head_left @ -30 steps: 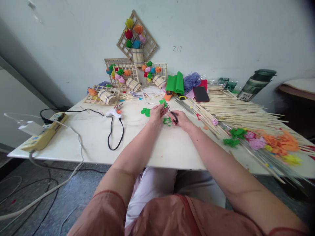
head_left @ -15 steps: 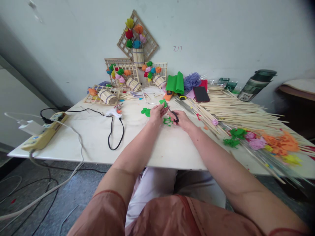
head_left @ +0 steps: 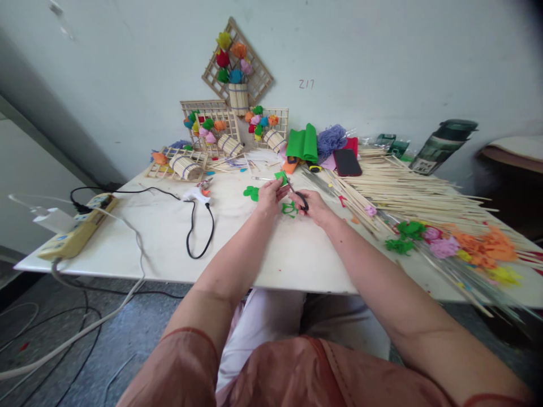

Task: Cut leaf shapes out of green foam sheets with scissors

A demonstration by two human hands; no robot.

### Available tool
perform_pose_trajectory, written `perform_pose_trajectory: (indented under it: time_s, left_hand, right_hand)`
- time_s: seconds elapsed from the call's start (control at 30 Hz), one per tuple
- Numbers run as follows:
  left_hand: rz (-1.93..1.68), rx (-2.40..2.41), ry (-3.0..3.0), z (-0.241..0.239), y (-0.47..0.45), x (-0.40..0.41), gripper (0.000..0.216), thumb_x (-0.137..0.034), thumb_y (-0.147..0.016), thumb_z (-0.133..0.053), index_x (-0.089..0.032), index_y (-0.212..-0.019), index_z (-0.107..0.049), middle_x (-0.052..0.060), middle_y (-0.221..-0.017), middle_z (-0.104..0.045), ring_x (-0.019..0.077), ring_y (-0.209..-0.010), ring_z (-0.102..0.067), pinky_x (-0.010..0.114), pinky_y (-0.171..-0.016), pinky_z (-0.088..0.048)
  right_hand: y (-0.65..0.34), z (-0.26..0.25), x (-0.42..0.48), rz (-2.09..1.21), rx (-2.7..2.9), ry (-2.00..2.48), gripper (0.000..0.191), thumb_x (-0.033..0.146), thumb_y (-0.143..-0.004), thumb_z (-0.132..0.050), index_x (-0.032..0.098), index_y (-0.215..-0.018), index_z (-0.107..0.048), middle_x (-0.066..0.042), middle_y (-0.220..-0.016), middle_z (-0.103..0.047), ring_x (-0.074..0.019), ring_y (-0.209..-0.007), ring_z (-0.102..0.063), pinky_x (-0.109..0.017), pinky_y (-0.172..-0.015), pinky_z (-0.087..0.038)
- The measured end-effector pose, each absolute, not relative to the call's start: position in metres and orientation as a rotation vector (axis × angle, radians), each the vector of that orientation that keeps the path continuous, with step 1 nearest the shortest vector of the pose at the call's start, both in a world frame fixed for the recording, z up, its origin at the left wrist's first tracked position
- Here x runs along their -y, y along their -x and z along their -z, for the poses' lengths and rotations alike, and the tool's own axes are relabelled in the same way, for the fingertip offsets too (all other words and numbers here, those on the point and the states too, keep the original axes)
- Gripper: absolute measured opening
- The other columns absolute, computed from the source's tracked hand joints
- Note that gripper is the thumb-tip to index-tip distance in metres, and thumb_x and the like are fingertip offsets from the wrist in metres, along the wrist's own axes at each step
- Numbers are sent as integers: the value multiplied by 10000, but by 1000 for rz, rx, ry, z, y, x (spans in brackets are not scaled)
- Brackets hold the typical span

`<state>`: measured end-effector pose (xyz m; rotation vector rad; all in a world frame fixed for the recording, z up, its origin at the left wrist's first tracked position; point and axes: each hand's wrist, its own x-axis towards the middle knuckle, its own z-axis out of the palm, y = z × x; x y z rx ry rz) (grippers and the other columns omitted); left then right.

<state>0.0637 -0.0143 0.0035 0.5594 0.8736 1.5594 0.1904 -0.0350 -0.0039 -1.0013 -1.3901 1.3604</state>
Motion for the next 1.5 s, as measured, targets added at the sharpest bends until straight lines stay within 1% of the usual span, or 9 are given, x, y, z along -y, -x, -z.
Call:
perform_pose_trajectory:
  time_s: [0.13,0.27,0.47,0.6,0.73,0.93,1.13,1.3,1.5]
  left_hand:
    - [-1565,-867,-547,-3,-65,14,181,-163,-766,-692,-165,-704,-523,38,-772,-719,161,-807,-724,274,-807,-546]
    - [-1566,-856,-539,-2,-64,13,178,-169,-752,-707,-166,-720,-531,28,-751,-720,137,-717,-717,246,-753,-553]
    - [-1551,-877,-570,-1,-61,11,152,-177,-763,-692,-162,-742,-542,54,-819,-735,169,-808,-728,276,-794,-555]
    - [-1533,-891,-599,-1,-59,11,165,-197,-755,-708,-164,-753,-546,65,-869,-738,193,-869,-727,294,-810,-552]
    - [-1539,-876,-614,0,-58,11,182,-208,-757,-710,-168,-737,-533,58,-840,-735,188,-859,-727,283,-797,-548]
    - [-1529,-889,-648,1,-58,11,215,-227,-744,-732,-167,-726,-527,66,-861,-741,200,-936,-719,268,-790,-532]
    - [-1505,-905,-693,0,-61,14,222,-246,-759,-724,-169,-720,-520,68,-900,-744,193,-953,-715,234,-734,-521]
    - [-1515,-889,-662,0,-62,15,257,-248,-718,-762,-168,-724,-517,67,-909,-740,192,-920,-721,248,-758,-524]
    - [-1530,-871,-663,1,-62,14,212,-217,-752,-715,-172,-716,-511,52,-846,-736,185,-901,-722,280,-813,-536]
  right_hand:
    - [-190,5,35,-1348,1401,971,382,427,-620,-799,171,-614,-516,57,-484,-444,-47,-383,-362,-201,-361,-264]
    - [-190,4,35,-1350,1402,976,385,433,-602,-805,171,-620,-524,64,-479,-438,-47,-382,-353,-204,-363,-251]
    - [-190,4,34,-1350,1411,980,388,411,-591,-802,178,-591,-492,70,-467,-419,-46,-379,-342,-206,-366,-236]
    - [-190,4,34,-1350,1419,1005,359,401,-597,-794,173,-606,-516,62,-476,-434,-51,-380,-344,-212,-365,-228]
    - [-191,5,35,-1353,1422,988,349,387,-599,-787,177,-594,-508,61,-477,-430,-54,-389,-352,-213,-371,-235]
    - [-192,2,36,-1364,1429,1016,313,401,-620,-767,170,-653,-557,59,-488,-458,-59,-391,-373,-211,-381,-267]
    - [-193,-1,39,-1363,1422,1030,346,408,-621,-796,163,-665,-554,60,-491,-461,-51,-380,-376,-201,-380,-284]
    - [-193,-4,41,-1355,1419,1033,331,403,-653,-788,156,-687,-570,57,-493,-459,-52,-380,-383,-198,-374,-279]
    - [-193,-1,39,-1353,1428,1017,337,406,-653,-788,154,-670,-566,50,-496,-457,-49,-388,-363,-196,-363,-255]
